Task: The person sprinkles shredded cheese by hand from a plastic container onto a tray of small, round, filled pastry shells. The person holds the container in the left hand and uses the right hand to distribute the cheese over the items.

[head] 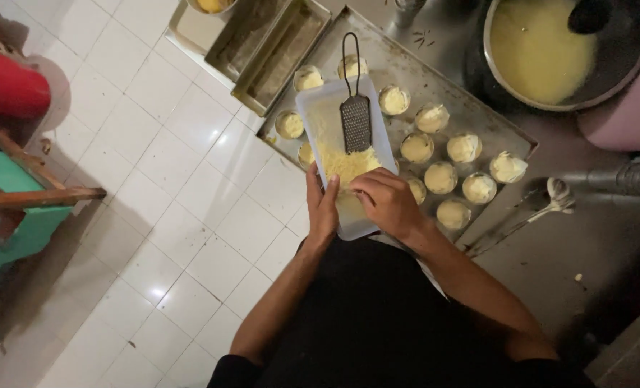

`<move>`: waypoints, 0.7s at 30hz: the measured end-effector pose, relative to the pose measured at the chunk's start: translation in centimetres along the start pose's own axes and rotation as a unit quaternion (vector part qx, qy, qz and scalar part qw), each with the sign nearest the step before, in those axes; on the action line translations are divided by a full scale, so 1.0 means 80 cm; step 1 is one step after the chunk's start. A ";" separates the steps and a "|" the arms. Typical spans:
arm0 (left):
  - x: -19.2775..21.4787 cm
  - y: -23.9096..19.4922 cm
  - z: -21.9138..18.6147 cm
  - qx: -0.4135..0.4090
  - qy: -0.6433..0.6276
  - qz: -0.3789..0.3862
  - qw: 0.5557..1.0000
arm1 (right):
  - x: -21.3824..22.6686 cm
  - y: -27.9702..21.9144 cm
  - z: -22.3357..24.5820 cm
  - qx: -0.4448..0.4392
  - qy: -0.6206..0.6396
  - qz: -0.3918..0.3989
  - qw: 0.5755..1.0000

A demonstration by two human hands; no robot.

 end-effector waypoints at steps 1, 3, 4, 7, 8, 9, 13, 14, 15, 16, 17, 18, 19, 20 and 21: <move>0.000 -0.001 0.000 0.003 0.002 -0.001 1.000 | -0.002 0.001 -0.001 -0.003 0.002 0.001 1.000; 0.002 -0.005 0.002 0.029 0.015 -0.031 0.999 | 0.002 0.000 0.000 0.001 0.003 -0.014 1.000; 0.003 0.000 0.008 0.032 0.015 -0.025 0.999 | 0.002 0.001 0.001 -0.004 0.000 -0.016 1.000; 0.007 0.037 0.014 0.024 -0.015 0.002 1.000 | 0.007 0.025 -0.011 -0.060 0.051 -0.058 0.995; 0.012 0.052 0.013 0.016 -0.016 0.005 1.000 | 0.009 0.036 -0.016 -0.083 0.078 -0.074 0.991; 0.016 0.067 0.012 0.008 -0.017 0.009 1.000 | 0.010 0.048 -0.020 -0.105 0.104 -0.090 0.985; 0.046 0.134 0.020 0.026 -0.001 0.037 0.999 | -0.002 0.087 -0.056 -0.189 0.214 -0.141 0.948; 0.051 0.151 0.019 0.025 0.003 0.046 0.999 | -0.006 0.096 -0.065 -0.215 0.246 -0.150 0.933; 0.057 0.167 0.018 0.025 0.006 0.055 0.998 | -0.011 0.105 -0.073 -0.241 0.279 -0.158 0.916; 0.061 0.181 0.011 0.032 0.013 0.059 0.998 | -0.016 0.120 -0.074 -0.249 0.281 -0.163 0.912; 0.064 0.195 0.001 0.022 0.008 0.066 0.998 | -0.021 0.135 -0.076 -0.262 0.281 -0.169 0.908; 0.063 0.209 -0.009 0.011 0.002 0.076 0.997 | -0.023 0.149 -0.079 -0.274 0.279 -0.176 0.904; 0.063 0.218 -0.023 0.017 0.007 0.083 0.996 | -0.030 0.158 -0.086 -0.281 0.279 -0.182 0.900; 0.062 0.225 -0.038 0.023 0.001 0.088 0.996 | -0.037 0.164 -0.094 -0.300 0.282 -0.183 0.893; 0.060 0.231 -0.052 0.029 -0.004 0.093 0.995 | -0.044 0.170 -0.101 -0.320 0.286 -0.183 0.885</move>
Point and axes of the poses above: each hand's wrist, its own y-axis towards the middle knuckle, its own x-axis out of the back of the hand, z = x × y, the point moved 7 cm from there along y, towards the middle knuckle, and after that the axes turned 6 degrees about y, right-handed, at the moved point
